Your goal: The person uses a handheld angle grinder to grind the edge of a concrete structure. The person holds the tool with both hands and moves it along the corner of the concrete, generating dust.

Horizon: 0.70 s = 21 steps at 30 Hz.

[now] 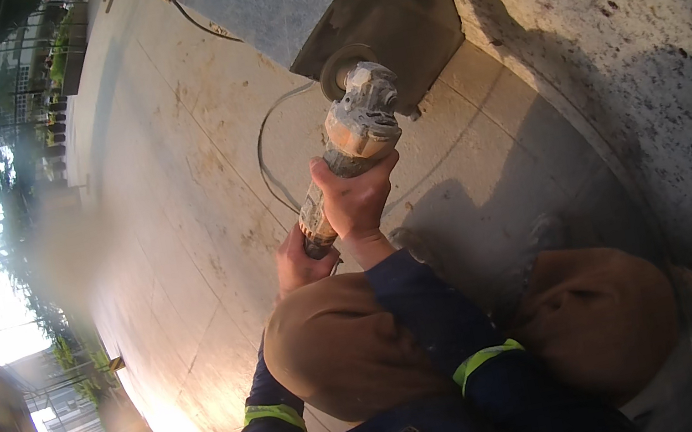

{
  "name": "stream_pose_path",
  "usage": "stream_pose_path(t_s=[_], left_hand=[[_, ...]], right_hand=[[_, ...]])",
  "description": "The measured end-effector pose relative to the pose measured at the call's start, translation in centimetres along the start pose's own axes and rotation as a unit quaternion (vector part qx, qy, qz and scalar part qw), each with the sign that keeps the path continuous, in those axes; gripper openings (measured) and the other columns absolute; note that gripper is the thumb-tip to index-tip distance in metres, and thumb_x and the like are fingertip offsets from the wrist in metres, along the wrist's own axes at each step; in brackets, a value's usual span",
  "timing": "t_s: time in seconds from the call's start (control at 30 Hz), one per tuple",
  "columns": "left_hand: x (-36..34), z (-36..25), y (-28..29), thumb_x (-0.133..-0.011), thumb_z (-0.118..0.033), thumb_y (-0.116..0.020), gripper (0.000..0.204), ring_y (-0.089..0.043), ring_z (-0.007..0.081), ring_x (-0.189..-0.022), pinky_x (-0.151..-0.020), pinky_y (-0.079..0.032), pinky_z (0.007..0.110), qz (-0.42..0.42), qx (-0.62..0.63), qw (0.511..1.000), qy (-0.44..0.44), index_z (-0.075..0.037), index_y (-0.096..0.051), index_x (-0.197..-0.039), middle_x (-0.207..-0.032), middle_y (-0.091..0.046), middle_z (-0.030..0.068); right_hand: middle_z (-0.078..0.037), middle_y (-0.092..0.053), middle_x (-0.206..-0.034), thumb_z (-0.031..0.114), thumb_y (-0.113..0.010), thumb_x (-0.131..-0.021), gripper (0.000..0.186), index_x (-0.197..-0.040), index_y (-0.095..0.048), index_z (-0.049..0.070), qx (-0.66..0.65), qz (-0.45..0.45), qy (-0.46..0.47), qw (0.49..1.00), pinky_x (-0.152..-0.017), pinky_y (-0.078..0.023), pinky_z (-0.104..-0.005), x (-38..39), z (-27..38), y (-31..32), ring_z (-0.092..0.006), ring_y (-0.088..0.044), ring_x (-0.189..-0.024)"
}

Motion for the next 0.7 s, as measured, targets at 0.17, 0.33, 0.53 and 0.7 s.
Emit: stream_pose_path(t_s=[0.17,0.33,0.53,0.7], left_hand=[[0.0,0.7,0.3,-0.065,-0.011,-0.076,0.052,-0.067,0.0378,-0.088,-0.075,-0.053,0.041,-0.016,-0.005,1.0,0.011,-0.003,-0.06,-0.114,-0.096,-0.068,0.0188],[-0.4,-0.3,0.2,-0.067,-0.011,-0.076,0.051,-0.067,0.0386,-0.089,-0.076,-0.053,0.041,0.008,0.002,1.0,0.012,-0.002,-0.06,-0.114,-0.097,-0.068,0.0196],[-0.3,0.0,0.2,-0.067,-0.011,-0.076,0.052,-0.067,0.0384,-0.091,-0.075,-0.053,0.041,0.009,-0.013,1.0,0.015,-0.002,-0.06,-0.115,-0.098,-0.068,0.0199],[-0.1,-0.3,0.2,-0.066,-0.011,-0.076,0.052,-0.067,0.0381,-0.089,-0.075,-0.053,0.041,-0.004,0.007,1.0,0.027,-0.002,-0.059,-0.115,-0.096,-0.068,0.0192]], right_hand=[[-0.018,-0.055,-0.117,0.012,-0.081,-0.071,0.072,-0.124,-0.035,-0.003,0.026,0.021,0.02,0.999,-0.092,-0.049,-0.0391,0.3,1.3,-0.8,-0.0267,-0.058,-0.105],[-0.017,-0.056,-0.116,0.015,-0.081,-0.069,0.072,-0.123,-0.037,-0.003,0.006,-0.005,-0.002,1.0,-0.09,-0.049,-0.0398,-0.1,0.9,-0.2,-0.0267,-0.059,-0.103],[-0.016,-0.057,-0.114,0.011,-0.081,-0.07,0.071,-0.124,-0.038,-0.003,0.014,0.003,0.015,1.0,-0.09,-0.05,-0.0395,-0.1,1.0,-0.5,-0.0252,-0.059,-0.102],[-0.017,-0.058,-0.114,0.012,-0.081,-0.07,0.071,-0.124,-0.038,-0.004,0.0,0.028,0.031,0.999,-0.089,-0.051,-0.038,0.0,1.0,-0.9,-0.0259,-0.06,-0.102]])
Point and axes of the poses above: each hand's wrist, its own x-axis away from the middle knuckle, its own y-axis out of the back of the hand, z = x × y, the point moved 7 cm from there along -x, towards the middle knuckle
